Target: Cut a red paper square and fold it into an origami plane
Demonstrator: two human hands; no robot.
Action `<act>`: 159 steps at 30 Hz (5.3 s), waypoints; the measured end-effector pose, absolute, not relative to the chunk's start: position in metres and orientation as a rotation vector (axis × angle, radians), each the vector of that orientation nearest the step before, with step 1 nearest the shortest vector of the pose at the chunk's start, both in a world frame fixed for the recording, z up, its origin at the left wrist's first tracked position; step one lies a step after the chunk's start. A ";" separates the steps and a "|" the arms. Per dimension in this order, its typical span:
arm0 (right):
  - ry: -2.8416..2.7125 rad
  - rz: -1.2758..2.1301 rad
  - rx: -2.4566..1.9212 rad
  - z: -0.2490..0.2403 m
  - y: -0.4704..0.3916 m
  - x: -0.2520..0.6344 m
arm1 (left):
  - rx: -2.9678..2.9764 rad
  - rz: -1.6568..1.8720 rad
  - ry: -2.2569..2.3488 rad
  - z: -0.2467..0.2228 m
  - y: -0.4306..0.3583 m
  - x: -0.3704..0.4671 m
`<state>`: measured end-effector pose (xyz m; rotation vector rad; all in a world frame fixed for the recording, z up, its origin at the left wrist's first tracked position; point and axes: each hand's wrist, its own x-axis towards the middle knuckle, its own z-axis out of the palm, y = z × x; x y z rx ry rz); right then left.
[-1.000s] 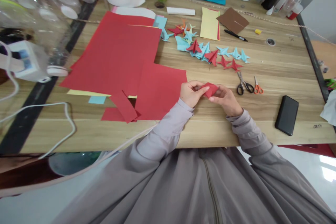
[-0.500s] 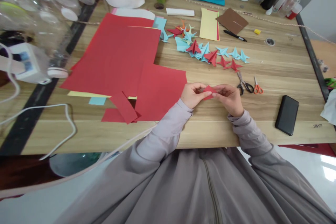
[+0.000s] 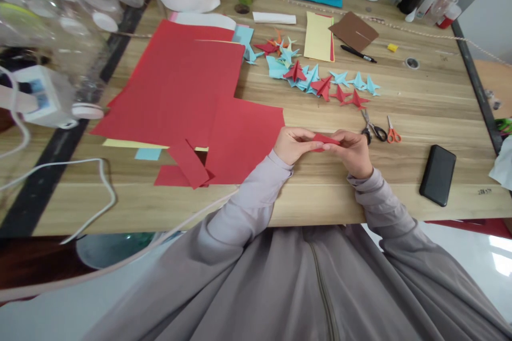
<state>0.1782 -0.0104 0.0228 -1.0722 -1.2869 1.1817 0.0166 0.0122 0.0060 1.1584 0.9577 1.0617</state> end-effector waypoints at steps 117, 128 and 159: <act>-1.338 1.470 -1.231 0.015 -0.012 0.176 | 1.069 1.144 0.972 0.004 0.013 0.026; -1.464 1.477 -1.217 0.017 -0.014 0.174 | 1.164 1.166 1.073 0.001 0.012 0.025; -1.254 1.209 -1.274 0.007 -0.007 0.178 | 1.196 1.397 1.114 -0.009 0.017 0.026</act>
